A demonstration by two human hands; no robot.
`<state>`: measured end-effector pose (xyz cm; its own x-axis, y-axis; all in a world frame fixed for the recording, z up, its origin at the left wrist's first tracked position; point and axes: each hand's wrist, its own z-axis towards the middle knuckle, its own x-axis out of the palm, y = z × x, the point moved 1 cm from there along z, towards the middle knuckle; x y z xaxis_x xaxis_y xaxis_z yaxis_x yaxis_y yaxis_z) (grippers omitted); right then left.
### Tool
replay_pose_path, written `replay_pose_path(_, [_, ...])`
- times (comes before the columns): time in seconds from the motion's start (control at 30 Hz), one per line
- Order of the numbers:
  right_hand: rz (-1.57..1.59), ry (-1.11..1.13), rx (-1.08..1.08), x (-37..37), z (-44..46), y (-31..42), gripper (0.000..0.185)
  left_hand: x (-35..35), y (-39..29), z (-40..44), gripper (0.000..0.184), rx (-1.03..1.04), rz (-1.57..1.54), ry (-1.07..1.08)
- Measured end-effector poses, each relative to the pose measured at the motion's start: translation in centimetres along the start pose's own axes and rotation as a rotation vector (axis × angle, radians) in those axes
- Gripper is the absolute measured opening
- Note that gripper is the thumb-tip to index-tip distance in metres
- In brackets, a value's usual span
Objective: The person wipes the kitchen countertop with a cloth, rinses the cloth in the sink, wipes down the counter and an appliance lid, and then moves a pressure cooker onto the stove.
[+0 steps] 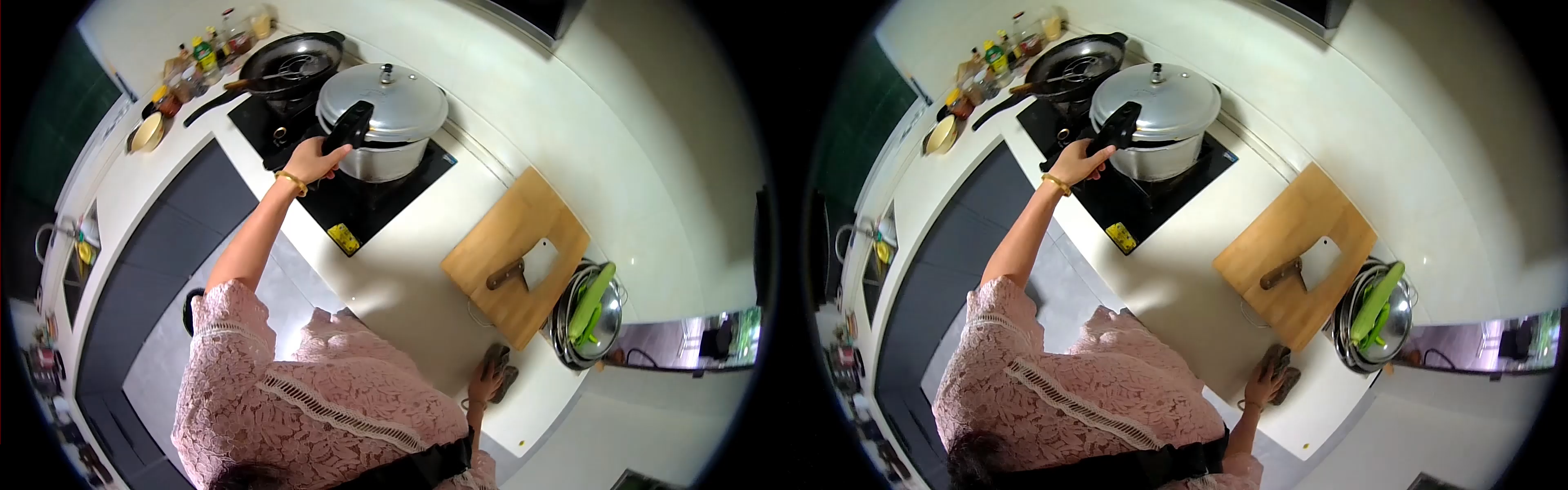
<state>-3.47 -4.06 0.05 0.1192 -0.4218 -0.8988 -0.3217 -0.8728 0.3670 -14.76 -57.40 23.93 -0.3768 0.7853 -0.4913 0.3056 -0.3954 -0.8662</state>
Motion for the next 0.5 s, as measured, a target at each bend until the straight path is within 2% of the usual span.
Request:
replay_pose_path(0.1, [0.015, -0.054, -0.167, 0.4, 1.2, -1.4, 0.040, 0.0, -0.1, -0.7, 0.045, 0.005, 0.016, -0.053])
replay_pose_path(0.23, [0.051, 0.004, -0.223, -1.0, 1.1, -0.1, 0.035, 0.0, 0.9, -1.3, 0.064, 0.049, 0.113, -0.149])
replay_pose_path(0.3, [0.000, -0.046, -0.324, 0.0, 1.5, -1.3, 0.034, 0.0, 3.2, -0.8, 0.063, 0.152, 0.185, -0.211])
replay_pose_path(0.33, [-0.053, 0.014, -0.313, 0.2, 1.6, -1.4, 0.034, 0.0, 3.3, -1.2, 0.062, 0.181, 0.140, -0.239])
replay_pose_path(0.37, [-0.108, 0.075, -0.304, 0.7, 1.8, -1.2, 0.034, 0.0, 3.3, -2.0, 0.059, 0.216, 0.251, -0.327])
replay_pose_path(0.4, [-0.144, 0.067, -0.338, 0.0, 1.1, 0.6, 0.034, 0.1, 3.5, -2.6, 0.060, 0.232, 0.192, -0.357])
replay_pose_path(0.5, [0.020, 0.128, -0.527, 1.3, 1.3, 2.3, 0.032, -0.2, 3.9, -5.2, 0.057, 0.317, 0.078, -0.530])
